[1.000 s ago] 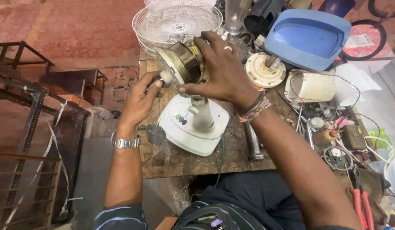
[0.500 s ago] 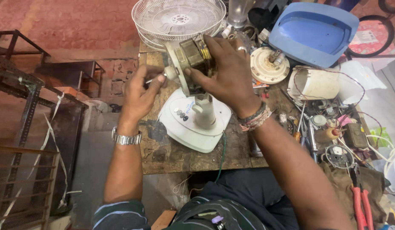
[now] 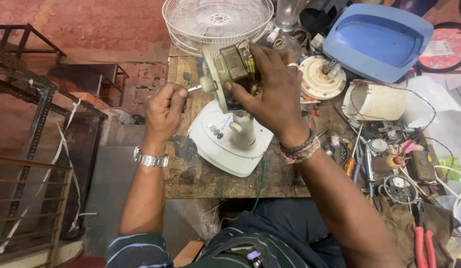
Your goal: The person disassembles a small motor or fan assembly on a cluttered workbench, removes the rotor, and repeatedly reassembles and tests the unit. They use a hammer to tap components into place and handle the motor housing, rotor, and base throughout the clip.
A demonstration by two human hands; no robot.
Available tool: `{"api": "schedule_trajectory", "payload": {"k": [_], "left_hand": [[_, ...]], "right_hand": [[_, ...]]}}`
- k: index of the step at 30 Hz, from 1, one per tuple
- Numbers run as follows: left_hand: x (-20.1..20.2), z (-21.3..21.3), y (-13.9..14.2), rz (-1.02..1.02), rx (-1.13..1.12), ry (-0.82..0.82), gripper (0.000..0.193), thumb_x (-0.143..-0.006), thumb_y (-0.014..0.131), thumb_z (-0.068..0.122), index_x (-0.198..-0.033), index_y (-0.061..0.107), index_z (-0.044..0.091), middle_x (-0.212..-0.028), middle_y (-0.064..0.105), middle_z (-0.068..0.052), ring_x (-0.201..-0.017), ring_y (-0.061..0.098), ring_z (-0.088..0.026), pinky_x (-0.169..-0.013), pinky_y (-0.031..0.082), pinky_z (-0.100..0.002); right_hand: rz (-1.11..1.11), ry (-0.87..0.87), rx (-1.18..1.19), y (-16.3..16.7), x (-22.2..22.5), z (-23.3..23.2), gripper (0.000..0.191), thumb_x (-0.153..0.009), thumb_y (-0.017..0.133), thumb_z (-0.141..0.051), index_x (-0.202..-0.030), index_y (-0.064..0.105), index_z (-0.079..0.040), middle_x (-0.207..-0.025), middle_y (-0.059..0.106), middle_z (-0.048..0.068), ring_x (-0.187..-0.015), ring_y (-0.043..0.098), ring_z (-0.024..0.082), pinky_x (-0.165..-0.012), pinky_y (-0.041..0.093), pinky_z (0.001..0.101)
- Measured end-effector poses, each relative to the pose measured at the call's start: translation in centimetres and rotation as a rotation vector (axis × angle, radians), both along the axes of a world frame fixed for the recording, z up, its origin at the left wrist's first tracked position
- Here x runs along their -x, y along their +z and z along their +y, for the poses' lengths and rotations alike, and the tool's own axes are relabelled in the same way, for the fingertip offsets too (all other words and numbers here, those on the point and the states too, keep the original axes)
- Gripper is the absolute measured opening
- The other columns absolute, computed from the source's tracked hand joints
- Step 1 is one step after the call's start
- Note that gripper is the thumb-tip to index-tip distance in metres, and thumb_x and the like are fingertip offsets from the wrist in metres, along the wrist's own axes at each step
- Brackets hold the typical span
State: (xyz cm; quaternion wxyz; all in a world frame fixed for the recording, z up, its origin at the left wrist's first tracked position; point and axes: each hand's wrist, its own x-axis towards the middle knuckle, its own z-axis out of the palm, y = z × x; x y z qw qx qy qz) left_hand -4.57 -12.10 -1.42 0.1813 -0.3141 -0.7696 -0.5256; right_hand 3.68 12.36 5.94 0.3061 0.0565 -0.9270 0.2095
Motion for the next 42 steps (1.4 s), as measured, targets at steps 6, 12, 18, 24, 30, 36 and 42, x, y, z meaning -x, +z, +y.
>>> {"api": "schedule_trajectory", "payload": {"k": [6,12,18,24,30,36,42], "left_hand": [[0.5,0.8,-1.5,-0.258,-0.172,0.047,0.041,-0.114,0.057,0.025,-0.08,0.051,0.003,-0.064,0.045,-0.001,-0.055,0.042,-0.014,-0.052,0.035,-0.031],[1.0,0.6,-0.9,-0.566,-0.325,-0.127,0.039,-0.111,0.056,0.025,-0.078,0.052,0.005,-0.061,0.05,0.001,-0.05,0.047,-0.011,-0.046,0.038,-0.028],[0.6,-0.2,0.1,0.018,0.069,-0.089,0.027,-0.111,0.057,0.021,-0.094,0.061,0.001,-0.071,0.062,-0.003,-0.062,0.06,-0.012,-0.057,0.045,-0.025],[1.1,1.1,0.3,-0.887,-0.641,-0.525,0.045,-0.107,0.064,0.032,-0.066,0.053,0.016,-0.048,0.05,0.007,-0.036,0.048,-0.005,-0.034,0.039,-0.024],[0.3,0.2,0.9,-0.377,-0.026,-0.194,0.034,-0.108,0.054,0.037,-0.092,0.064,0.008,-0.066,0.063,0.001,-0.053,0.062,-0.01,-0.044,0.04,-0.026],[1.4,1.1,0.5,-0.641,-0.319,-0.36,0.046,-0.11,0.059,0.033,-0.074,0.06,0.005,-0.056,0.055,0.001,-0.042,0.056,-0.01,-0.039,0.045,-0.029],[1.2,0.6,0.5,-0.585,-0.165,-0.195,0.036,-0.109,0.053,0.029,-0.086,0.063,0.003,-0.062,0.059,0.0,-0.05,0.058,-0.01,-0.045,0.043,-0.026]], "right_hand": [[-0.007,-0.041,-0.066,0.2,-0.1,-0.4,0.08,-0.087,0.079,-0.052,-0.147,0.054,-0.005,-0.13,0.063,0.014,-0.117,0.053,0.032,-0.089,0.036,0.0487],[-0.045,-0.048,-0.06,0.1,0.0,-0.2,0.08,-0.088,0.078,-0.054,-0.145,0.052,-0.004,-0.128,0.063,0.013,-0.117,0.052,0.032,-0.083,0.034,0.0471],[0.079,-0.047,-0.119,-0.4,-0.2,-0.1,0.078,-0.092,0.078,-0.055,-0.147,0.052,-0.006,-0.134,0.062,0.01,-0.119,0.051,0.032,-0.091,0.036,0.0468],[0.075,-0.062,-0.113,-0.4,-0.2,-0.3,0.078,-0.091,0.078,-0.054,-0.147,0.051,-0.007,-0.134,0.061,0.01,-0.119,0.052,0.032,-0.086,0.034,0.0468],[0.051,-0.061,-0.091,-0.4,-0.5,-0.3,0.078,-0.092,0.077,-0.055,-0.148,0.051,-0.007,-0.135,0.061,0.01,-0.117,0.054,0.032,-0.086,0.033,0.0476],[0.076,-0.051,-0.1,-0.5,-0.6,-0.3,0.079,-0.094,0.077,-0.055,-0.15,0.049,-0.007,-0.136,0.06,0.01,-0.117,0.055,0.032,-0.087,0.033,0.0472],[0.041,-0.067,-0.067,-0.5,-0.7,-0.3,0.081,-0.093,0.075,-0.056,-0.149,0.047,-0.005,-0.136,0.059,0.012,-0.114,0.055,0.03,-0.084,0.032,0.049]]}}
